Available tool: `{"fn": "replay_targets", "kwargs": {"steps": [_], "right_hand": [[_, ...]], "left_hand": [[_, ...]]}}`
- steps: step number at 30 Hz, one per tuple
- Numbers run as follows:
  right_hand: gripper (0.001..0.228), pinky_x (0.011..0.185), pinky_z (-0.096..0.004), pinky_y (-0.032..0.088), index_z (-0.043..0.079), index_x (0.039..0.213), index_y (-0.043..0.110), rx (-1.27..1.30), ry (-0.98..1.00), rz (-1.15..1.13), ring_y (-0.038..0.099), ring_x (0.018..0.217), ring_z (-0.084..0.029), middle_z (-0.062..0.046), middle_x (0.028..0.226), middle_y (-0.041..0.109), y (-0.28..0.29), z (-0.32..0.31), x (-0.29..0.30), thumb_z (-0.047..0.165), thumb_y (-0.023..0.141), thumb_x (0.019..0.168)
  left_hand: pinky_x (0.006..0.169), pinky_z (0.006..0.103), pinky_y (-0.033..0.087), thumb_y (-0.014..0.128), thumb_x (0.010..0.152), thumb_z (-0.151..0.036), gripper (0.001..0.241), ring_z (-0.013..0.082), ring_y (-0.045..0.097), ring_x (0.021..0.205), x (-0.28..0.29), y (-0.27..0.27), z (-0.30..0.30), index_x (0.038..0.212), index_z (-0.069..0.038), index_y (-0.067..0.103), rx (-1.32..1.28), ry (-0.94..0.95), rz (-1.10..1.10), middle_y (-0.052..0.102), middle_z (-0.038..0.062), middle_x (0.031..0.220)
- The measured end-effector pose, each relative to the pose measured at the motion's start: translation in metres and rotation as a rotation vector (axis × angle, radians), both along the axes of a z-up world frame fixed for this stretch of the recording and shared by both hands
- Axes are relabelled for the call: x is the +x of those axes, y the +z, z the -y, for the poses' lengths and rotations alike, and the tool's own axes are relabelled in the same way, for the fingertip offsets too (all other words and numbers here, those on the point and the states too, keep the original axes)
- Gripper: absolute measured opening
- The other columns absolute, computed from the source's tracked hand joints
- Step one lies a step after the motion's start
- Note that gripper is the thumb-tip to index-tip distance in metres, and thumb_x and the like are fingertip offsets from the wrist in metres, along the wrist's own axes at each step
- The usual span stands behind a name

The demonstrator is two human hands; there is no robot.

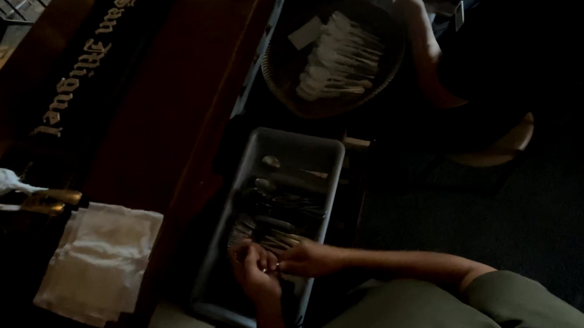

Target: The person wraps individual spoons in white napkins by hand and places the finished sets on a bar counter.

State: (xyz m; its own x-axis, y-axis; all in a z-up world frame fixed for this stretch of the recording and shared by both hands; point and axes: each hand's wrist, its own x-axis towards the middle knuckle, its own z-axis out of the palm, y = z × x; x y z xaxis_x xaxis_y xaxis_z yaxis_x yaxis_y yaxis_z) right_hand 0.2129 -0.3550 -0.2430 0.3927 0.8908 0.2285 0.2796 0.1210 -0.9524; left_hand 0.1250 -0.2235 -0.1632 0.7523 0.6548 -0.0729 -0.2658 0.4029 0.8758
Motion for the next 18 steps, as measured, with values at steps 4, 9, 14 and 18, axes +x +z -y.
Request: {"fn": "replay_targets", "kwargs": {"steps": [4, 9, 14, 18], "right_hand": [[0.025, 0.059, -0.032, 0.046, 0.001, 0.111, 0.068, -0.086, 0.255, -0.19, 0.053, 0.071, -0.016, -0.009, 0.091, 0.058, 0.078, 0.011, 0.017, 0.025, 0.061, 0.114], [0.039, 0.087, -0.041, 0.06, 0.003, 0.115, 0.067, 0.115, 0.081, -0.797, 0.069, 0.104, -0.021, -0.007, 0.115, 0.07, 0.21, 0.014, 0.038, 0.036, 0.057, 0.096], [0.028, 0.086, -0.043, 0.06, 0.005, 0.122, 0.069, 0.23, -0.125, 0.777, 0.071, 0.107, -0.026, -0.012, 0.123, 0.072, 0.3, -0.047, 0.107, 0.018, 0.056, 0.101], [0.028, 0.081, -0.05, 0.056, 0.019, 0.122, 0.077, -0.067, -0.056, 0.994, 0.071, 0.101, -0.031, -0.008, 0.106, 0.076, 0.326, -0.132, 0.099, 0.016, 0.063, 0.098]], "left_hand": [[0.056, 0.0309, 0.041, 0.05, 0.106, -0.004, 0.004, 0.0119, 0.038, 0.063, -0.013, 0.056, 0.003, 0.108, -0.006, 0.052, 0.27, -0.248, 0.379, 0.045, 0.004, 0.08], [0.103, 0.0485, 0.045, 0.053, 0.109, -0.045, 0.057, 0.0349, 0.051, 0.118, -0.03, 0.197, -0.033, 0.145, -0.004, 0.038, 1.368, 0.081, 0.365, 0.049, 0.023, 0.13], [0.103, 0.046, 0.052, 0.064, 0.11, -0.031, 0.04, 0.0357, 0.063, 0.123, -0.082, 0.289, -0.155, 0.139, -0.004, 0.061, 1.66, 0.43, -0.523, 0.064, 0.017, 0.133], [0.083, 0.0497, 0.055, 0.078, 0.088, -0.027, 0.025, 0.042, 0.069, 0.094, -0.079, 0.284, -0.248, 0.093, -0.003, 0.08, 1.668, 0.265, -1.128, 0.072, 0.025, 0.096]]}}
